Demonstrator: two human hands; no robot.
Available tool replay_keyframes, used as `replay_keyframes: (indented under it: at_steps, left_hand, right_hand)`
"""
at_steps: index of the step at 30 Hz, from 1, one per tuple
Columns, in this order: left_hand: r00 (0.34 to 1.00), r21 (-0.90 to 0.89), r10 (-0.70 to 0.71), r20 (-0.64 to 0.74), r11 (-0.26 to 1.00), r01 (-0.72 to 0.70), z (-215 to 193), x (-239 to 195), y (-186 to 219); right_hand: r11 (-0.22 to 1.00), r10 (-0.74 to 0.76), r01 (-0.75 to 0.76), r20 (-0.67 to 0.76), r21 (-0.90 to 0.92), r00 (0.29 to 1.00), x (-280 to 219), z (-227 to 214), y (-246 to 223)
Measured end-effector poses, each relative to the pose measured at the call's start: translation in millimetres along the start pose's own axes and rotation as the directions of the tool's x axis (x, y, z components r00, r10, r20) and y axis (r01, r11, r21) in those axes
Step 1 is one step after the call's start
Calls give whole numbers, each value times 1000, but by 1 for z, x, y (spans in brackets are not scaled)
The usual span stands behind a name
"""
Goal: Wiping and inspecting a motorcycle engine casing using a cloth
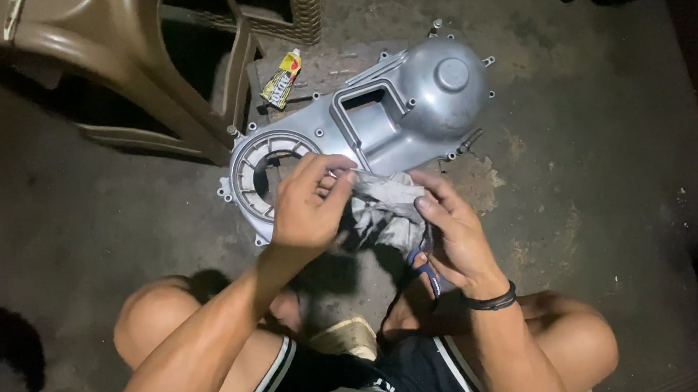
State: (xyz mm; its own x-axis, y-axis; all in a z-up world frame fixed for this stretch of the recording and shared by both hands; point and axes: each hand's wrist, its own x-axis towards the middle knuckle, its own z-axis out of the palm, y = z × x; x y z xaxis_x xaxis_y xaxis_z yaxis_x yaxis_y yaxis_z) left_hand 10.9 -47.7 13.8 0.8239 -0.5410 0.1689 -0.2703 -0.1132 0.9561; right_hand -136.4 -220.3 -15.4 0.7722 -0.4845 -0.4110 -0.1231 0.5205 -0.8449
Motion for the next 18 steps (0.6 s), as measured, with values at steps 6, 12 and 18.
replay_keyframes:
  at_steps: [6, 12, 18]
  left_hand:
    - [962, -269, -245, 123, 925, 270, 5, -5, -21]
    - [945, -306, -246, 217, 902, 305, 8, 1, -11]
    - [791, -293, -158, 591, 871, 393, 7, -8, -2]
  right_hand:
    - [998, -52, 52, 3, -44, 999, -19, 13, -23]
    - [994, -31, 33, -19, 109, 999, -27, 15, -45]
    - [959, -265, 255, 73, 127, 961, -22, 3, -27]
